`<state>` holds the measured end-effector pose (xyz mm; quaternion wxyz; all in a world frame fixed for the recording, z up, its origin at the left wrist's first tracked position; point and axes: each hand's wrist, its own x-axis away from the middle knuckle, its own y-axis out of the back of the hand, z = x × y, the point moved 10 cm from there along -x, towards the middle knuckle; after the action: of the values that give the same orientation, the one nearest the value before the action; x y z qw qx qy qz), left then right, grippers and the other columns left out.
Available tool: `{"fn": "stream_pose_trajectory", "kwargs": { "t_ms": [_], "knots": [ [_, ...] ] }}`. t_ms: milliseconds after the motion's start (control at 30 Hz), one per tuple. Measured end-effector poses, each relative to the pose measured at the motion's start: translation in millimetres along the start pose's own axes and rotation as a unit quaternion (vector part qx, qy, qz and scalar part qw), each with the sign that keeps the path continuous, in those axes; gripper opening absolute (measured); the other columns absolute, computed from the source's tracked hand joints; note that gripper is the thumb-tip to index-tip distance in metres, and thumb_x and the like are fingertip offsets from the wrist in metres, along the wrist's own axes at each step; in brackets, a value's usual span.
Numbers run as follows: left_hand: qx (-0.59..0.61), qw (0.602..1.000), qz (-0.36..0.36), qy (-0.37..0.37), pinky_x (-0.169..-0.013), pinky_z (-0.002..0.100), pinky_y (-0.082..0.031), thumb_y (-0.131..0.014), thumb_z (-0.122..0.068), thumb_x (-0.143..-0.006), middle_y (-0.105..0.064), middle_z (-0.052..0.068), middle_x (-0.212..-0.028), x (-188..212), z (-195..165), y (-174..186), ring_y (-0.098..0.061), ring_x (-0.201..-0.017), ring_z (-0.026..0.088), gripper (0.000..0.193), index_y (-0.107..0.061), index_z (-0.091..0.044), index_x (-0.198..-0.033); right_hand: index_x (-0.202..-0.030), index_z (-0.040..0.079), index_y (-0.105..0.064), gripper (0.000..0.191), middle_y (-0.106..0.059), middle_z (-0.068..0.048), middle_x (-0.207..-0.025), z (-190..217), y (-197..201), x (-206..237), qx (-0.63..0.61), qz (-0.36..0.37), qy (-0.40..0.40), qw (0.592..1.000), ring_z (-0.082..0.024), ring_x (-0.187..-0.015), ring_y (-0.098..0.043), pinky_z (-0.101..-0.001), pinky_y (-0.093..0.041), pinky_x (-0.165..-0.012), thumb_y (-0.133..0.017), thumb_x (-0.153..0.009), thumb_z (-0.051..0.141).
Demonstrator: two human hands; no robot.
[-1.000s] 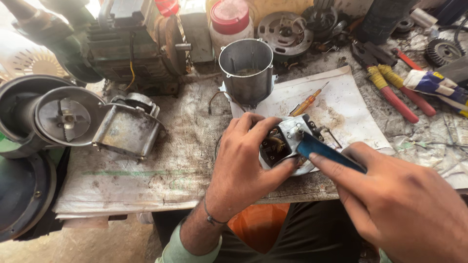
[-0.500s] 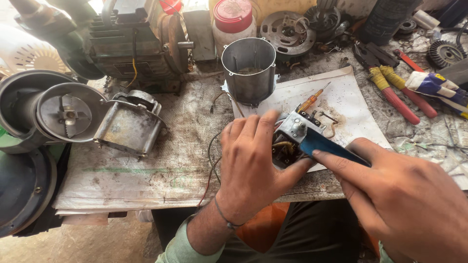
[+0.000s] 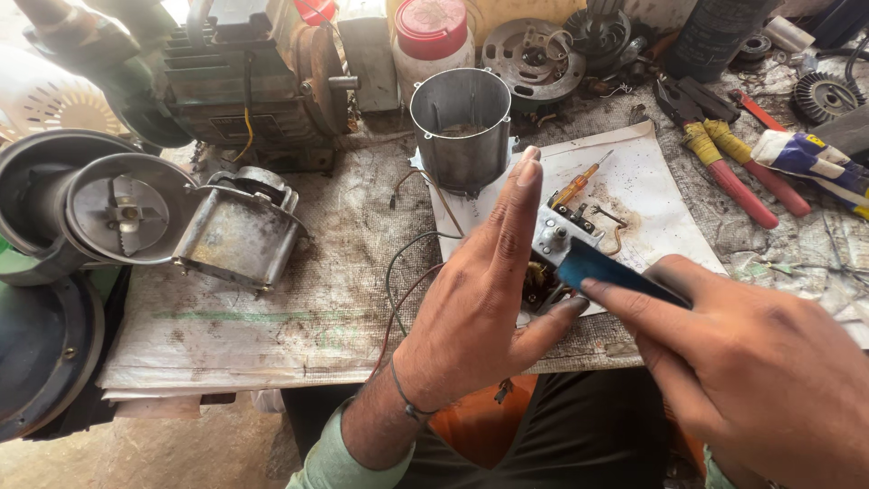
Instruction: The person works on a disassembled electric motor at a cluttered workbench. They hold the motor housing and armature, apply lubricant from a tube onto the armature shaft, and use a blue abrasive strip to sand and clean the motor's commutator and housing surfaces by hand.
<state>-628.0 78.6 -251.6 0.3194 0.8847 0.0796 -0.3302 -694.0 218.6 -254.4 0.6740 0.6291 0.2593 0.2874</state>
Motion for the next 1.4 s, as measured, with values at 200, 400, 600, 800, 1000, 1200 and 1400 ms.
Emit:
{"fn": "stream_pose_trajectory", "kwargs": {
  "t_ms": [200, 400, 600, 800, 1000, 1200, 1400],
  "knots": [
    [0.023, 1.0, 0.004, 0.02, -0.135, 0.044, -0.038, -0.077, -0.008, -0.092, -0.02, 0.031, -0.171, 2.4, 0.5, 2.6, -0.03, -0.161, 0.046, 0.105, -0.001, -0.002, -0.165, -0.144, 0.036, -0.066, 0.055, -0.063, -0.002, -0.087, -16.9, -5.9, -3.9, 0.047, 0.038, -0.075, 0.995, -0.023, -0.064, -0.07, -0.0373, -0.059, -0.059, -0.067, -0.089, 0.029],
    [-0.036, 0.991, -0.11, 0.073, -0.121, 0.046, -0.045, -0.083, -0.019, -0.088, -0.011, 0.035, -0.171, 6.2, -14.7, 4.4, -0.032, -0.154, 0.051, 0.103, -0.014, -0.008, -0.164, -0.138, 0.031, -0.071, 0.05, -0.067, -0.005, -0.093, -9.4, 3.7, -8.4, 0.036, -0.03, -0.036, 0.998, -0.025, -0.065, -0.071, -0.0382, -0.059, -0.057, -0.067, -0.088, 0.027],
    [-0.22, 0.969, -0.111, 0.013, -0.122, 0.067, -0.027, -0.082, -0.04, -0.088, -0.024, 0.033, -0.161, 2.0, -30.1, 3.4, -0.032, -0.149, 0.059, 0.091, -0.03, -0.008, -0.155, -0.138, 0.034, -0.07, 0.051, -0.068, -0.003, -0.095, -20.6, 0.6, -7.8, 0.042, -0.014, -0.065, 0.997, -0.024, -0.068, -0.072, -0.0382, -0.06, -0.06, -0.068, -0.088, 0.027],
    [-0.072, 0.995, 0.054, 0.043, -0.129, 0.05, -0.034, -0.072, -0.019, -0.095, -0.039, 0.029, -0.163, -5.4, -4.2, -7.5, -0.04, -0.153, 0.049, 0.077, -0.033, 0.0, -0.159, -0.143, 0.043, -0.068, 0.058, -0.066, -0.002, -0.089, -19.7, -6.3, -8.5, 0.047, 0.02, -0.059, 0.997, -0.023, -0.067, -0.071, -0.0379, -0.059, -0.062, -0.068, -0.087, 0.029],
    [-0.057, 0.993, 0.1, 0.036, -0.127, 0.049, -0.033, -0.072, -0.009, -0.091, -0.041, 0.026, -0.161, -3.8, 0.0, -3.7, -0.039, -0.151, 0.046, 0.081, -0.03, 0.0, -0.16, -0.134, 0.042, -0.071, 0.051, -0.066, -0.003, -0.089, -23.9, -1.4, -8.9, 0.061, -0.013, -0.064, 0.996, -0.026, -0.068, -0.07, -0.04, -0.058, -0.062, -0.066, -0.086, 0.026],
    [-0.089, 0.987, 0.132, 0.021, -0.121, 0.05, -0.034, -0.075, -0.01, -0.084, -0.038, 0.026, -0.161, -4.7, 0.1, -9.7, -0.036, -0.149, 0.047, 0.09, -0.027, -0.007, -0.16, -0.141, 0.038, -0.069, 0.054, -0.067, -0.004, -0.09, -25.5, 1.9, -5.8, 0.017, -0.024, -0.059, 0.998, -0.027, -0.067, -0.07, -0.0411, -0.058, -0.062, -0.068, -0.088, 0.025],
    [-0.065, 0.988, 0.134, 0.041, -0.122, 0.05, -0.035, -0.076, -0.011, -0.085, -0.039, 0.022, -0.161, -3.8, 5.5, -8.9, -0.038, -0.15, 0.043, 0.092, -0.025, -0.008, -0.162, -0.138, 0.035, -0.067, 0.055, -0.069, -0.004, -0.096, -14.2, 0.7, -7.9, 0.006, -0.009, -0.032, 0.999, -0.026, -0.069, -0.071, -0.0403, -0.058, -0.064, -0.067, -0.085, 0.022]
  ]
}}
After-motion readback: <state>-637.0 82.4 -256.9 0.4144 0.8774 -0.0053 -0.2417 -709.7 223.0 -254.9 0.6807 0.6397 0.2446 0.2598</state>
